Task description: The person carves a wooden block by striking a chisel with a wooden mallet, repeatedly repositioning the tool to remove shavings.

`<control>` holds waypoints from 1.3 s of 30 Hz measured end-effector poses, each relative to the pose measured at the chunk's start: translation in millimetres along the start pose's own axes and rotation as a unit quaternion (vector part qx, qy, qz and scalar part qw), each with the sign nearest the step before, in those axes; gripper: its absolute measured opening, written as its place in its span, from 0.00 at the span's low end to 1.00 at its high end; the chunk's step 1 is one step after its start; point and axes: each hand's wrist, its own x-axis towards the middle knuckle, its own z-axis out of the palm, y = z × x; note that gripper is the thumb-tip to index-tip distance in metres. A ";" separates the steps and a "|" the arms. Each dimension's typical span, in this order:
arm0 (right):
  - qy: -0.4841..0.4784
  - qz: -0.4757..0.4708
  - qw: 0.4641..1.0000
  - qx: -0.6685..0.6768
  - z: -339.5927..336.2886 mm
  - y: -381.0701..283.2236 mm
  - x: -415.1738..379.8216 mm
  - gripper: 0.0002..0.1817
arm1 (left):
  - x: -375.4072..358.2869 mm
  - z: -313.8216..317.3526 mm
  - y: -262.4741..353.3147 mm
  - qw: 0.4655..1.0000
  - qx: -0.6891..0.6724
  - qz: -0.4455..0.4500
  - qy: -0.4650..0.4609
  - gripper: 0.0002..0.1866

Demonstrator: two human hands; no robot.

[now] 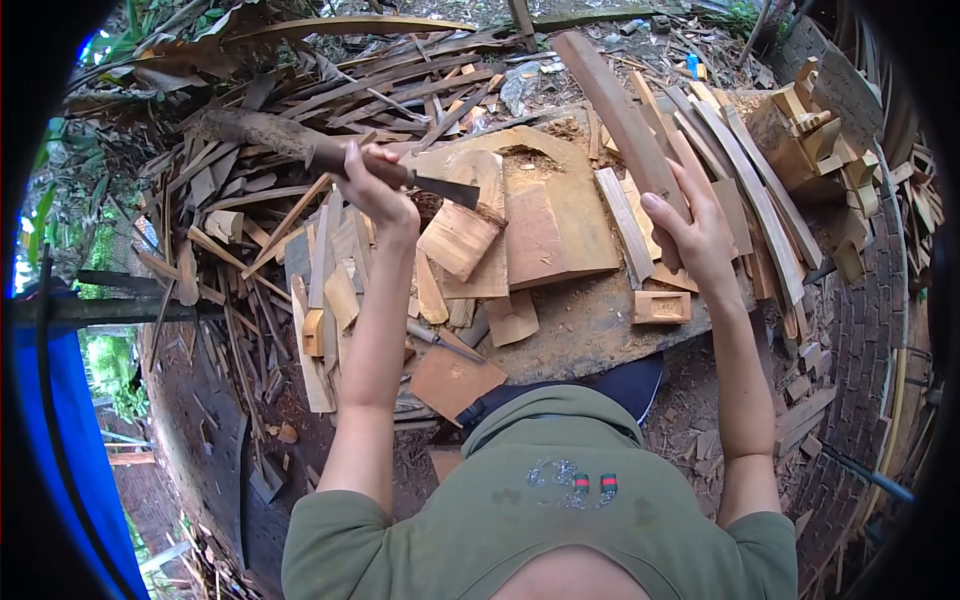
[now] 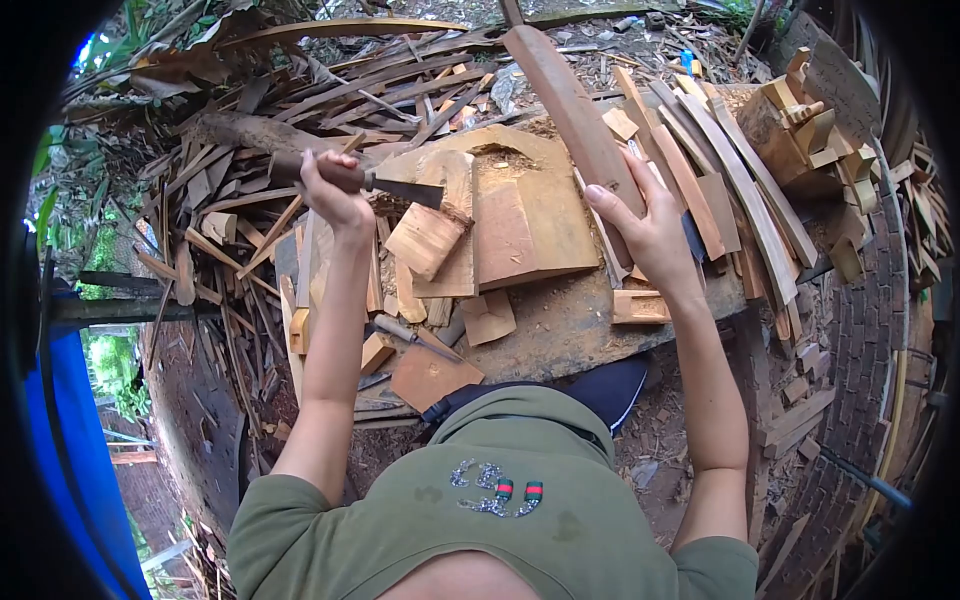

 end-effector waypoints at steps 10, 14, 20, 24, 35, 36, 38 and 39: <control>-0.032 0.033 0.999 0.003 17.2 13.9 -17.6 0.36 | -61.0 -37.5 11.3 0.989 0.086 0.102 0.067 0.17; -0.046 0.035 0.998 0.012 21.4 12.2 -22.3 0.37 | -80.8 -41.4 18.5 0.978 0.144 0.147 -0.020 0.18; -0.049 0.010 0.999 -0.011 30.3 10.0 -30.0 0.38 | -88.4 -51.9 24.0 0.964 0.182 0.032 -0.192 0.08; -0.076 0.004 0.997 -0.020 49.9 1.2 -37.4 0.41 | -78.5 -58.6 23.6 0.928 0.237 0.010 -0.288 0.07; -0.192 -0.296 0.883 -0.310 93.3 -85.0 -61.7 0.42 | -88.9 -66.9 8.1 0.942 0.224 0.036 -0.245 0.11; -0.162 -0.320 0.882 -0.304 94.8 -90.7 -63.6 0.41 | -88.0 -64.5 9.8 0.946 0.205 0.045 -0.249 0.12; -0.142 -0.335 0.882 -0.298 93.7 -95.7 -73.0 0.41 | -97.3 -65.1 8.4 0.957 0.183 0.032 -0.221 0.13; -0.145 -0.377 0.872 -0.276 92.4 -98.1 -76.6 0.41 | -105.8 -51.4 22.4 0.949 0.227 0.042 -0.213 0.13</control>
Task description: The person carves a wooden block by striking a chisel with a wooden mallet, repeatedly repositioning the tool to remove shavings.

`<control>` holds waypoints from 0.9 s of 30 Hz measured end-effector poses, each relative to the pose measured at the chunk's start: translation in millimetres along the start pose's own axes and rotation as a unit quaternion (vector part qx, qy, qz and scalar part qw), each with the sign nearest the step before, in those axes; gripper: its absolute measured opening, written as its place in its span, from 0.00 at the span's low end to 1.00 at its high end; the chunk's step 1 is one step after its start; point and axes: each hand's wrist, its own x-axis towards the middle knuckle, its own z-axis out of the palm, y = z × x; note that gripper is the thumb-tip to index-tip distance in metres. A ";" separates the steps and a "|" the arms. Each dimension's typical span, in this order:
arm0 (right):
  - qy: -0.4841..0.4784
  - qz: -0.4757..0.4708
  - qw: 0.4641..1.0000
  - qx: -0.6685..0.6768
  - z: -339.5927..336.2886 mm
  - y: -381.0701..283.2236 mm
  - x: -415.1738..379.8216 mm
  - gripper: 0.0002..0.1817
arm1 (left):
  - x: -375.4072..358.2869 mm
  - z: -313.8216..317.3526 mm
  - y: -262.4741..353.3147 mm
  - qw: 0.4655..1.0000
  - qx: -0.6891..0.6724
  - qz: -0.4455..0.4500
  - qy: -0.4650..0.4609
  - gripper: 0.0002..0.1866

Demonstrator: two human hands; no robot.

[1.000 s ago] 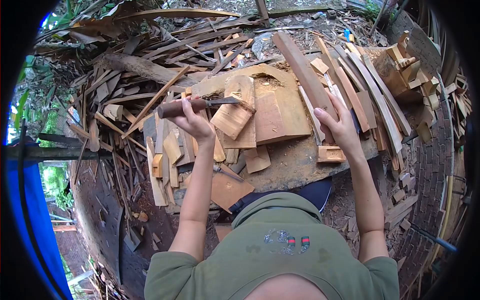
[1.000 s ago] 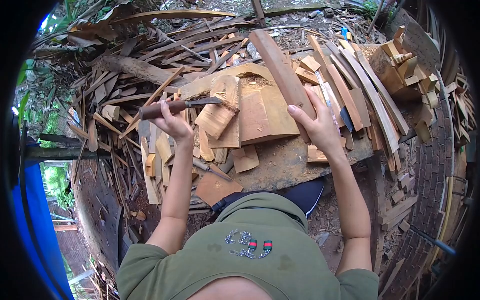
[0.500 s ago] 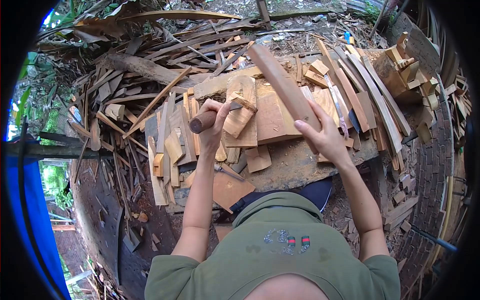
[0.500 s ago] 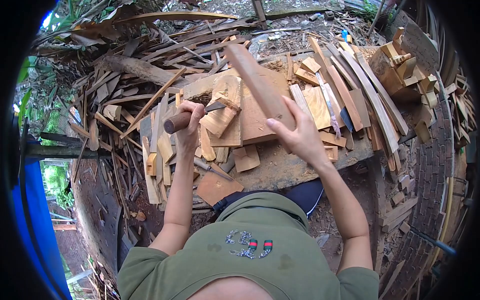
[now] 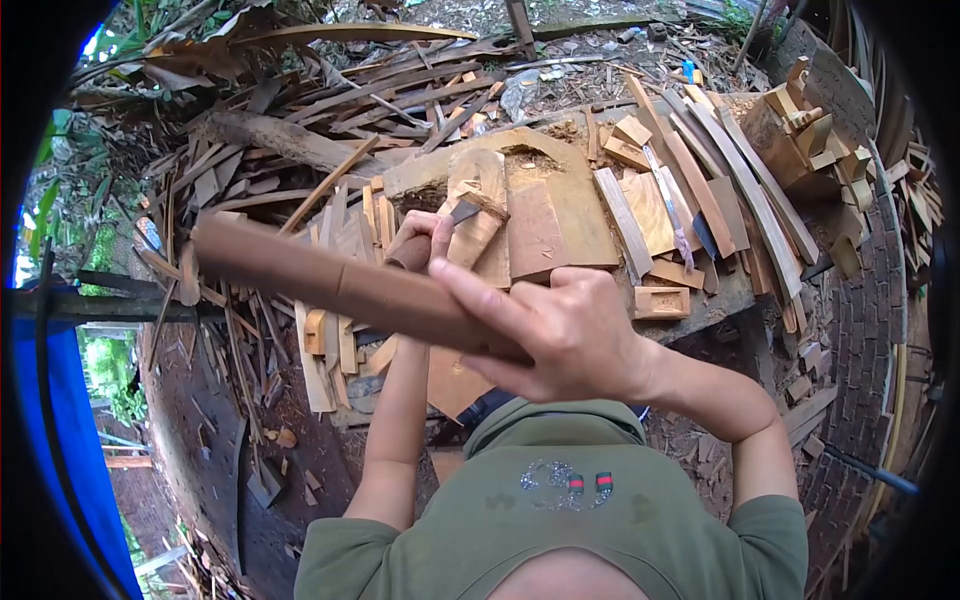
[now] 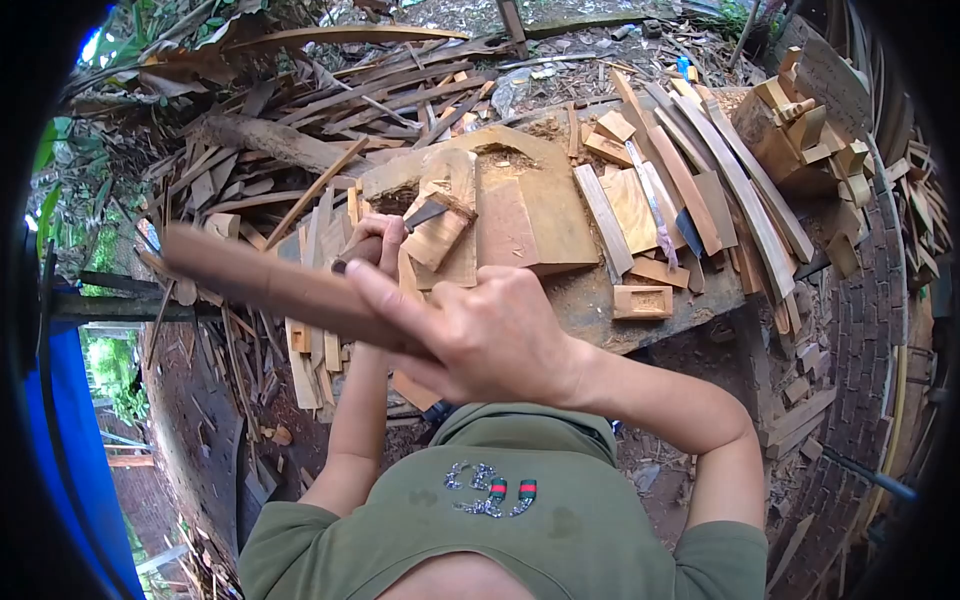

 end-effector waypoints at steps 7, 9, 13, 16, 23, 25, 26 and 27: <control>-0.023 -0.040 0.999 -0.019 10.9 0.8 -2.3 0.38 | -2.2 0.3 1.4 0.999 0.011 0.038 -0.011 0.12; -0.016 -0.074 0.997 0.007 13.7 4.2 -1.9 0.39 | -3.1 -3.5 0.5 0.999 0.024 0.035 -0.014 0.12; -0.066 0.019 0.997 -0.038 17.6 20.6 7.4 0.43 | -0.2 -11.9 -20.4 0.997 -0.044 0.062 -0.033 0.04; -0.015 0.088 0.991 0.098 15.8 28.9 -4.1 0.42 | -5.7 -11.2 -11.9 1.000 0.010 -0.004 0.014 0.06; 0.093 0.238 0.952 0.172 28.7 77.5 -39.8 0.38 | 72.5 9.6 -12.3 0.929 -0.227 -0.095 0.278 0.19; 0.058 0.292 0.936 0.187 15.9 79.4 -48.0 0.37 | 91.5 5.2 -17.9 0.916 -0.234 -0.111 0.308 0.20; 0.081 0.280 0.937 0.191 17.0 84.7 -54.2 0.37 | 99.7 4.2 -20.5 0.924 -0.228 -0.098 0.292 0.22; 0.105 0.268 0.938 0.195 22.7 91.6 -60.1 0.38 | 108.1 4.1 -22.5 0.931 -0.222 -0.086 0.275 0.25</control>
